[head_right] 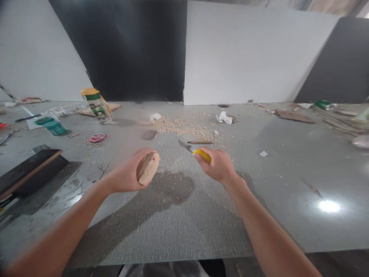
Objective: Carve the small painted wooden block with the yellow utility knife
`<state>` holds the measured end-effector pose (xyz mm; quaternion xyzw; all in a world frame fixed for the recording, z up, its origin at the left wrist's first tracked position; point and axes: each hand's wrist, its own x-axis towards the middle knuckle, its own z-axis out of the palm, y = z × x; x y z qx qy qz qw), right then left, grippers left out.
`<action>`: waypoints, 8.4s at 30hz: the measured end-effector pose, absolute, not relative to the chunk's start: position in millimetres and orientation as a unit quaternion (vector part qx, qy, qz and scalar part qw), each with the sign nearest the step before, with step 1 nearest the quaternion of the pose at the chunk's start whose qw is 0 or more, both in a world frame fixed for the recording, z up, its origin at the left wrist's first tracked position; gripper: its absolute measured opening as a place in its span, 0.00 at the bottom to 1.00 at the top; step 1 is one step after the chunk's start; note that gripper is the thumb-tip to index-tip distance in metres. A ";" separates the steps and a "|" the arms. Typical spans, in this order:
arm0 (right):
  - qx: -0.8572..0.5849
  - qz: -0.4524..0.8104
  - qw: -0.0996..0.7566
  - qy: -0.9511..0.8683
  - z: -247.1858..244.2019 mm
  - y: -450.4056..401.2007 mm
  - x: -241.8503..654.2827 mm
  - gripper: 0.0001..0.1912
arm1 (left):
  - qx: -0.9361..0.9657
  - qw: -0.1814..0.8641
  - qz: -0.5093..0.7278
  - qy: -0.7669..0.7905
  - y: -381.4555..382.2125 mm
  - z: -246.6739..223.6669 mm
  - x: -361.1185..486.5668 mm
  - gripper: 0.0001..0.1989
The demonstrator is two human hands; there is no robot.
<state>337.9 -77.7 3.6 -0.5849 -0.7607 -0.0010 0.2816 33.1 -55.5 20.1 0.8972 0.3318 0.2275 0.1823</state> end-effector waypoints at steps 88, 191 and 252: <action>-0.521 0.068 0.316 -0.790 7.6 -94.7 307.6 0.17 | 0.875 0.227 0.256 0.343 -64.3 25.1 40.3 0.37; -0.539 0.008 0.352 -0.765 2.7 -89.8 313.5 0.17 | 0.775 0.525 0.309 0.171 -65.8 8.3 50.4 0.43; -0.453 0.100 0.311 -0.830 12.3 -119.3 275.3 0.14 | 0.817 0.440 0.299 0.224 -63.9 7.8 53.3 0.41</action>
